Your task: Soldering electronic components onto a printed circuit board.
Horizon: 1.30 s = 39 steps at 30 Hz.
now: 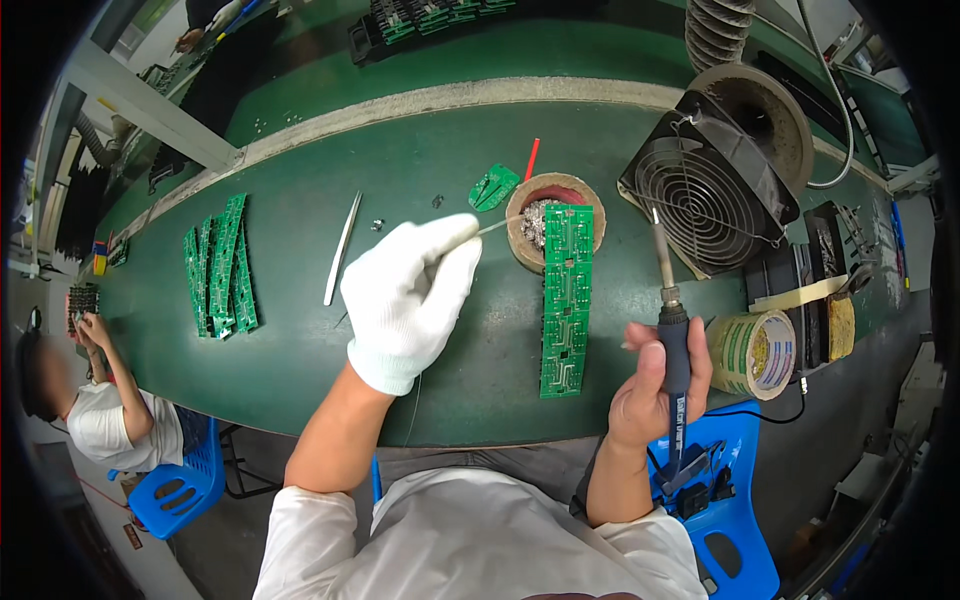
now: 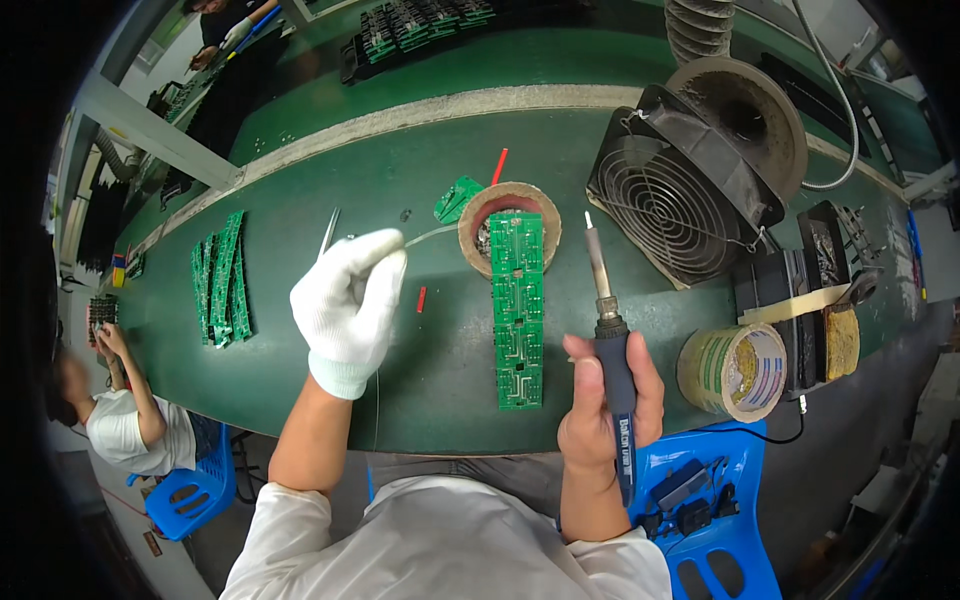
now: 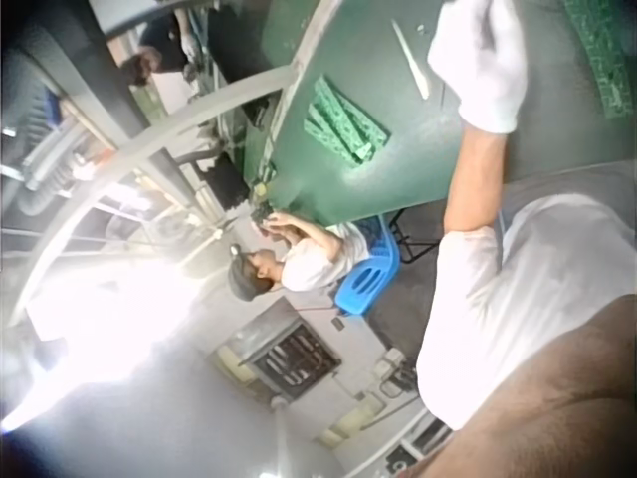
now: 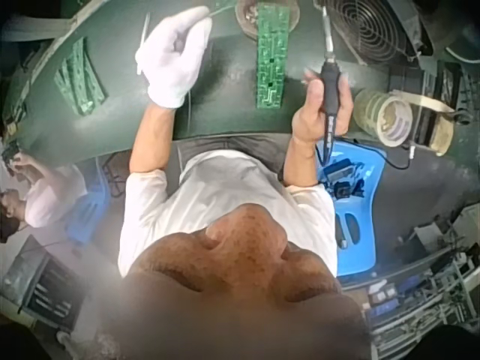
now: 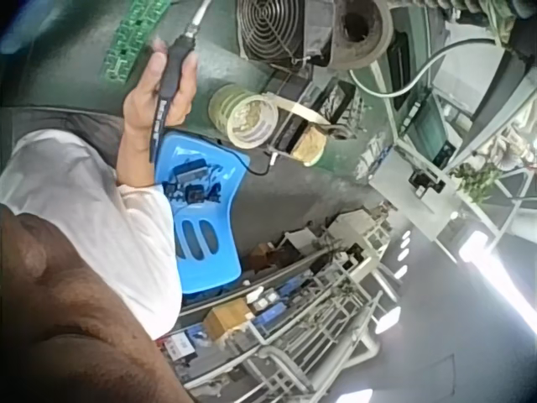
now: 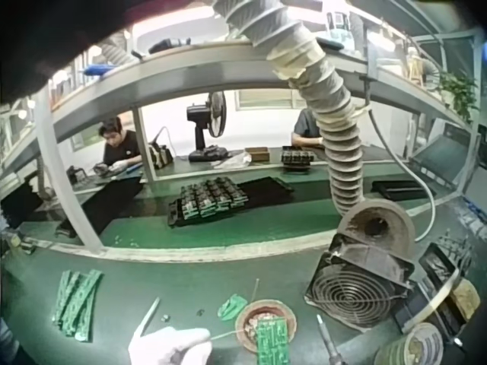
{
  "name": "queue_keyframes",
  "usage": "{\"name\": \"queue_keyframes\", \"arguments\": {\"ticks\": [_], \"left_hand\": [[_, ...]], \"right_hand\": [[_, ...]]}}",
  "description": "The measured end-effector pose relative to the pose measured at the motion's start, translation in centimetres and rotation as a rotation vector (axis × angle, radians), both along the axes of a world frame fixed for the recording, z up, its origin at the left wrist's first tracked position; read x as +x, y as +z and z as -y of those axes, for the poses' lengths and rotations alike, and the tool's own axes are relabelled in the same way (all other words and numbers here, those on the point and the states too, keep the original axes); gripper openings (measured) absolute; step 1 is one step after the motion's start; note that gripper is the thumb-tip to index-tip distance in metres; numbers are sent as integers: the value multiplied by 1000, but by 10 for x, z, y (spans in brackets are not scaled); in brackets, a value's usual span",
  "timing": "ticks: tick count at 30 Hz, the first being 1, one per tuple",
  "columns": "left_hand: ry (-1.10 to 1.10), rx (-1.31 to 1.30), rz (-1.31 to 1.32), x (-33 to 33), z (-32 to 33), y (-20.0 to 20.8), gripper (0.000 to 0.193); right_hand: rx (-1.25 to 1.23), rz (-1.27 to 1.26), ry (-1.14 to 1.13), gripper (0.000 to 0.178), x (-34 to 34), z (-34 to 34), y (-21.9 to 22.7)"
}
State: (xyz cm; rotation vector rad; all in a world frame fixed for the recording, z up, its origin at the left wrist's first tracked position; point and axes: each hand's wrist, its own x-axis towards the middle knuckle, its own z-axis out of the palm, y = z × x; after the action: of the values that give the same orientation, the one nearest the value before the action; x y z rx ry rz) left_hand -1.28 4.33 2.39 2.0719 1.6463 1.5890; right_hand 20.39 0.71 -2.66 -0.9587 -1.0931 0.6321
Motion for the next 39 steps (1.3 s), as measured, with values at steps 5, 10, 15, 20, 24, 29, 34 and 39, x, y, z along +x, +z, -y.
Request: {"name": "queue_keyframes", "arguments": {"ticks": [5,10,15,20,24,29,34,39], "left_hand": [[68,-45,14,2,6,2,21],[38,-36,-143,7,5,-5,26],[11,-53,-105,14,1,-11,28],[-17,-29,-101,18,-4,-14,24],[4,-55,-131,19,-4,-15,26],[12,-58,-149,20,-6,-16,27],[9,-56,-155,19,-6,-17,26],[7,-51,-173,19,-6,-16,26]], "right_hand": [[-35,67,-29,46,4,-1,-17],[-10,166,-16,42,8,-6,-18],[-10,254,-15,38,7,-13,-14],[-63,246,-27,32,2,-13,-10],[-70,252,-15,31,0,-15,-6],[-72,274,9,31,0,-15,-5],[-34,342,28,33,2,-16,-4],[-21,357,19,31,1,-16,-2]]}}
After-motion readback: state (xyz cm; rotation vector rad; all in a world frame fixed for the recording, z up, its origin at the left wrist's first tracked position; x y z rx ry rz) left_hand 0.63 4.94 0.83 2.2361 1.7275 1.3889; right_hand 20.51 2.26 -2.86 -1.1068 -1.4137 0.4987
